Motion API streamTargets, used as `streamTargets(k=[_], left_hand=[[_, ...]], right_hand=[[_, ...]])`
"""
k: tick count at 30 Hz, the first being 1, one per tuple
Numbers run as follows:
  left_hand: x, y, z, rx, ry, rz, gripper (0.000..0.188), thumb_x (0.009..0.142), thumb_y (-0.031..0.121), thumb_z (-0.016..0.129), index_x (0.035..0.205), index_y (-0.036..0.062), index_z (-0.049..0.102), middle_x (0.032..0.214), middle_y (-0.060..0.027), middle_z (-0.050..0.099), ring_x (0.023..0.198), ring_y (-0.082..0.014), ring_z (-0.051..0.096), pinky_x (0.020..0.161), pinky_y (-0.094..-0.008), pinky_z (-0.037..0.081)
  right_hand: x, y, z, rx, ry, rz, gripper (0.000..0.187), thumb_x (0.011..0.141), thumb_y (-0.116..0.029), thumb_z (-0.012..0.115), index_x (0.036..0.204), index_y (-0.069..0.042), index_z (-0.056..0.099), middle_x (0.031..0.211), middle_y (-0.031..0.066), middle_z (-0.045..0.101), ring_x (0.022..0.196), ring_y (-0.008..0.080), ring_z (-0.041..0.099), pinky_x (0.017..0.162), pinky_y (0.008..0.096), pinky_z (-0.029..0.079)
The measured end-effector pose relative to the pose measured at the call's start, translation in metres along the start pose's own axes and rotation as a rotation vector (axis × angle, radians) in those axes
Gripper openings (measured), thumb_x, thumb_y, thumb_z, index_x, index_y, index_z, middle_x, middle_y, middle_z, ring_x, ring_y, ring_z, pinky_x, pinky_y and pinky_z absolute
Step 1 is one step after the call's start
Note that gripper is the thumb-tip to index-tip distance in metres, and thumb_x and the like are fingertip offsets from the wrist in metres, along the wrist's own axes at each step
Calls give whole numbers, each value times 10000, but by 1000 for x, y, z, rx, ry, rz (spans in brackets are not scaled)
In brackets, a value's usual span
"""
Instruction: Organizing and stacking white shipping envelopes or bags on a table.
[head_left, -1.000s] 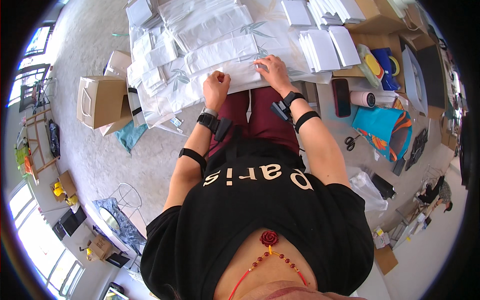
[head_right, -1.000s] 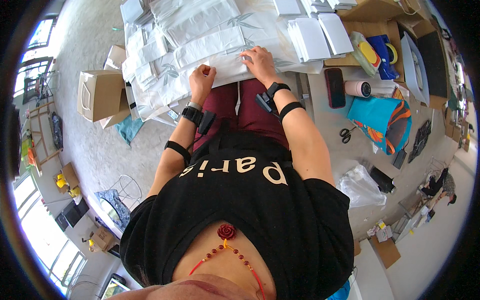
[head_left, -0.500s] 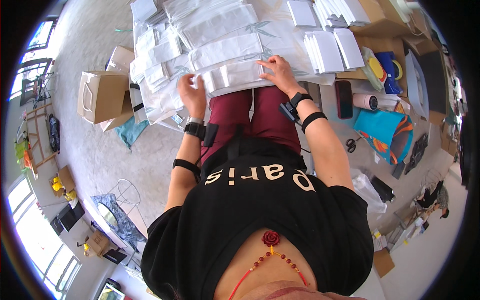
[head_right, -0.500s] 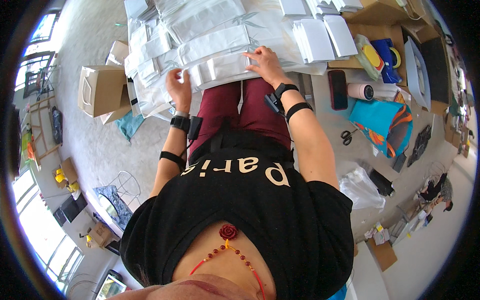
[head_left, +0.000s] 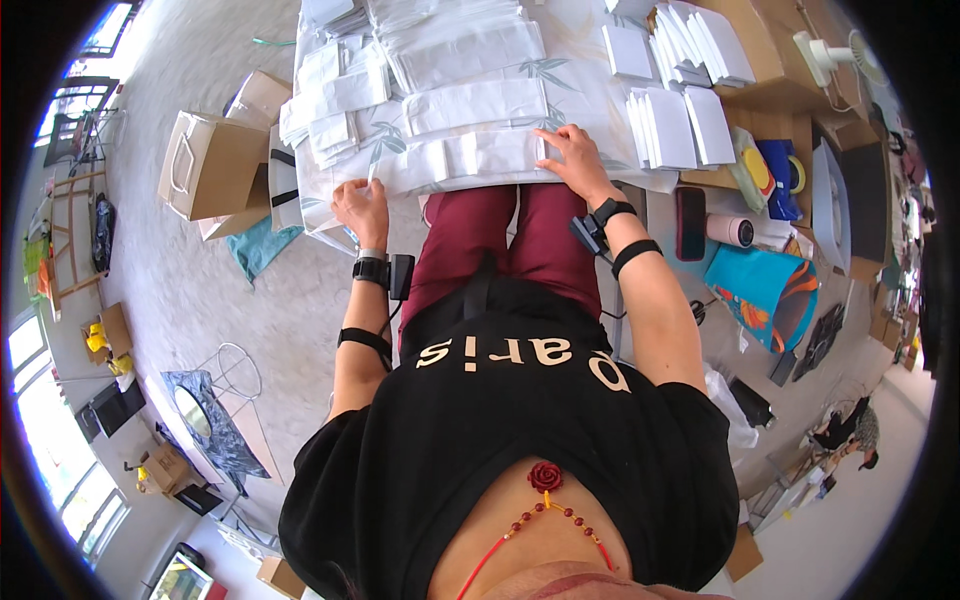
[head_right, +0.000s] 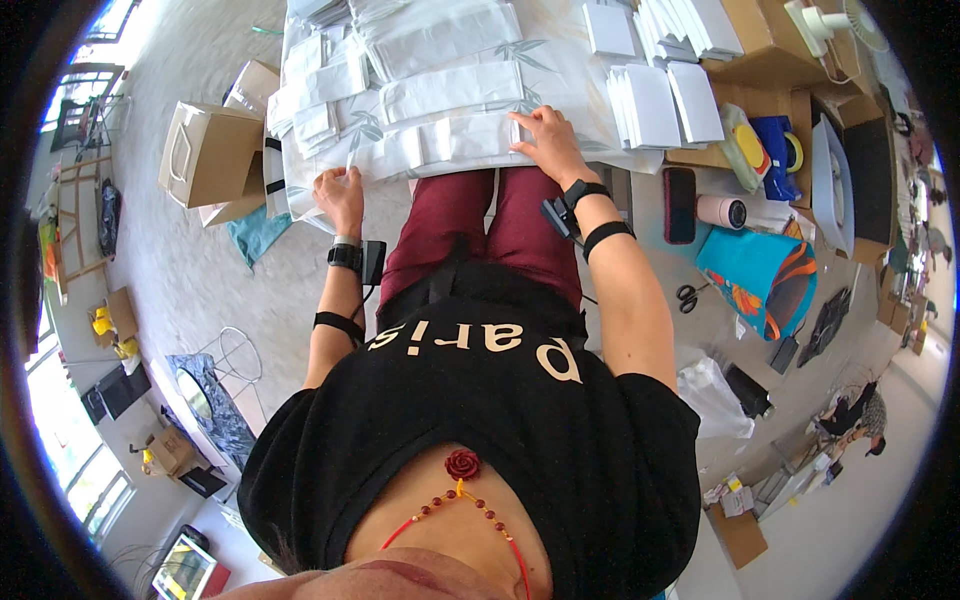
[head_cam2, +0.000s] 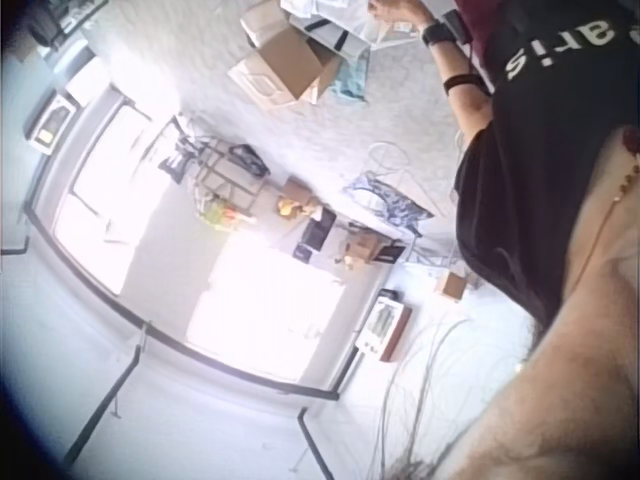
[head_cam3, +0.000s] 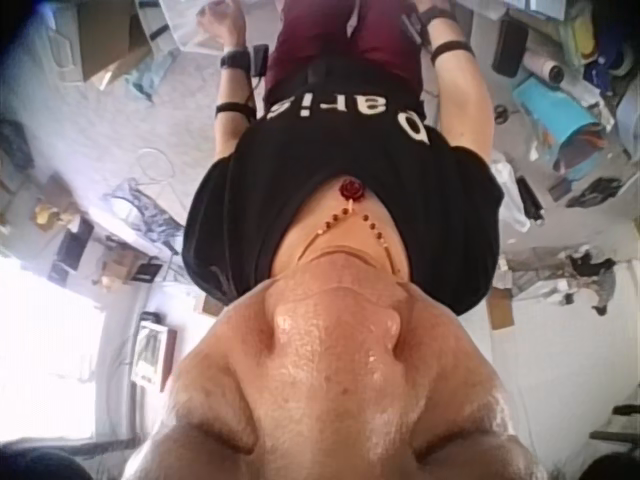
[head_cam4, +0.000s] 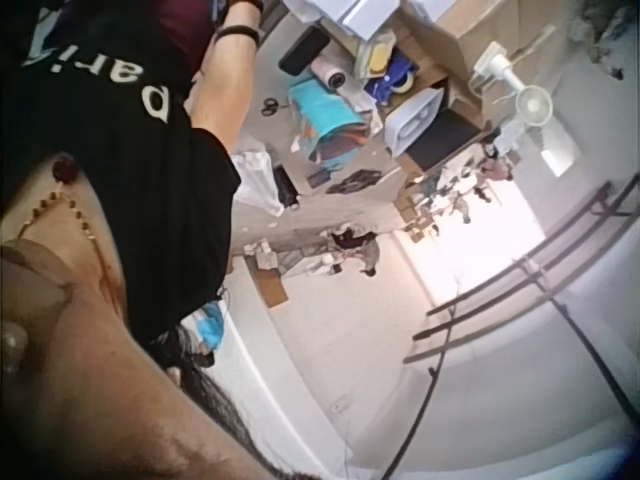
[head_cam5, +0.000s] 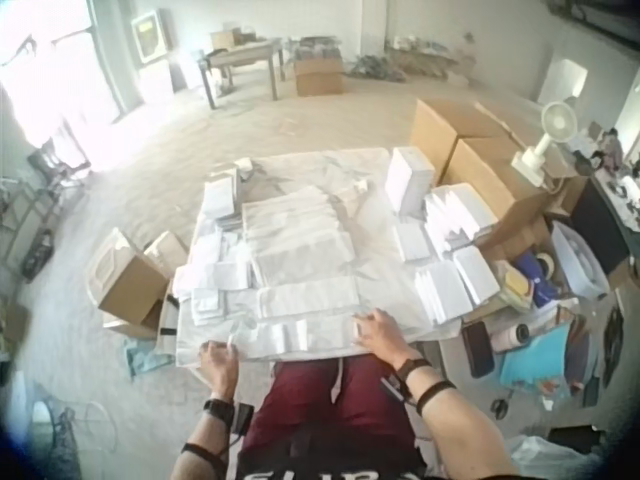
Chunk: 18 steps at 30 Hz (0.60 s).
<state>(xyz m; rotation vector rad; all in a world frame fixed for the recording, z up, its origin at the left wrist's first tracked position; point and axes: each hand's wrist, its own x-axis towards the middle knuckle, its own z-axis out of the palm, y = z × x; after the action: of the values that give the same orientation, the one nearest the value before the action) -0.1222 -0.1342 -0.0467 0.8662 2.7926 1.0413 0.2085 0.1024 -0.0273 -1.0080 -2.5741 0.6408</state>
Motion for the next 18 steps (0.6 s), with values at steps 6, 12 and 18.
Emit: streamTargets(k=[6, 12, 18], left_hand=[[7, 50, -19, -330, 123, 10, 262, 871, 164, 770, 1005, -33, 662, 917, -169, 694, 888, -296, 658, 849, -389, 522], [-1, 118, -8, -668, 36, 155, 348, 852, 15, 786, 1152, 1, 611, 956, -96, 692, 862, -187, 666, 786, -318, 535], [-32, 168, -8, -610, -168, 365, 790, 770, 31, 841, 1446, 57, 433, 1285, -176, 595, 1227, -301, 579, 1058, -422, 463]], right_hand=[[12, -49, -7, 123, 178, -21, 594, 842, -177, 831, 1388, -89, 616, 1170, 130, 611, 1121, 325, 597, 997, 423, 504], [43, -147, -14, 652, -65, 218, 490, 899, -282, 814, 1249, 13, 638, 1119, 143, 702, 976, 189, 690, 830, 343, 565], [64, -172, -5, 800, 182, 299, 341, 890, -248, 751, 1064, 36, 674, 906, 153, 747, 829, 258, 731, 769, 343, 572]])
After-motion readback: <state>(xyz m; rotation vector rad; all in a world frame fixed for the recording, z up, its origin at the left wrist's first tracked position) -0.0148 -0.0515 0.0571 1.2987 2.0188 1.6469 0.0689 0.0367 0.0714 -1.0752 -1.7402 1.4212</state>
